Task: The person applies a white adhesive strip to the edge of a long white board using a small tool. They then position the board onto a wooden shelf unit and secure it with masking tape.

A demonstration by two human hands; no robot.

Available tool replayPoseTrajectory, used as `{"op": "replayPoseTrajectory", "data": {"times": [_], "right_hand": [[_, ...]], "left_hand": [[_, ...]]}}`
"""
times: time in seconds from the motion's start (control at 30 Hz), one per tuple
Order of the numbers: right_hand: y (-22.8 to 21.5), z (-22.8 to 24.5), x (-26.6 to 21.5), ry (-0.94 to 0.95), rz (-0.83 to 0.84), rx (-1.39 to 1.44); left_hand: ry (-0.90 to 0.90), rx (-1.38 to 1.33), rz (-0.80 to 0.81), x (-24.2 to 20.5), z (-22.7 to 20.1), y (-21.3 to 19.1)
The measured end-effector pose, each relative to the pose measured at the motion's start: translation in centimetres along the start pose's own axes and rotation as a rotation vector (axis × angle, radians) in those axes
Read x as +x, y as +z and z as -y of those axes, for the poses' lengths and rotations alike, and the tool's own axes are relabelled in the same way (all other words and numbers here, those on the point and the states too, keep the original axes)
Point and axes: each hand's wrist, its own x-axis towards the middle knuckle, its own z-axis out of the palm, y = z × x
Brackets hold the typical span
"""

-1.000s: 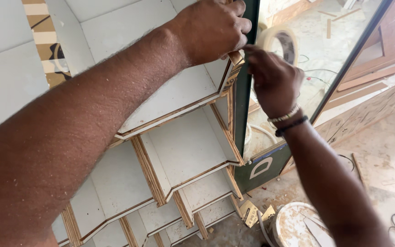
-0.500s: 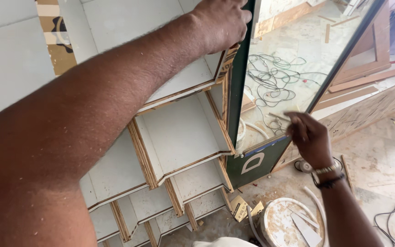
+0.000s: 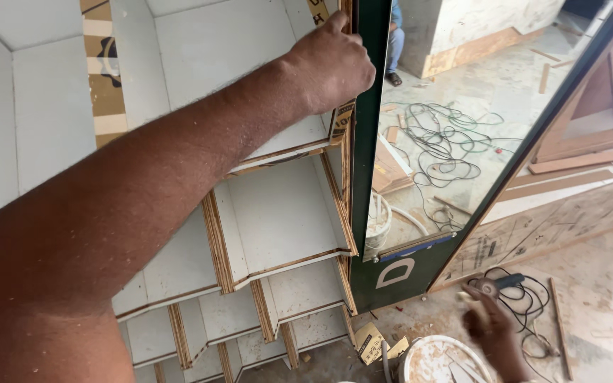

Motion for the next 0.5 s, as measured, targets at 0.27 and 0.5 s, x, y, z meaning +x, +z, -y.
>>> {"op": "replayPoseTrajectory", "data": {"times": [0.27, 0.5], "right_hand": [[6.9, 14.6, 5.0, -0.15, 0.354, 0.457], [9.2, 21.4, 12.9, -0.345, 0.487, 0.591]], "left_hand": [[-0.172, -0.68, -0.675, -6.3, -12.8, 0.3], [-0.311, -1.092, -0.476, -10.1, -18.8, 0.4]]}}
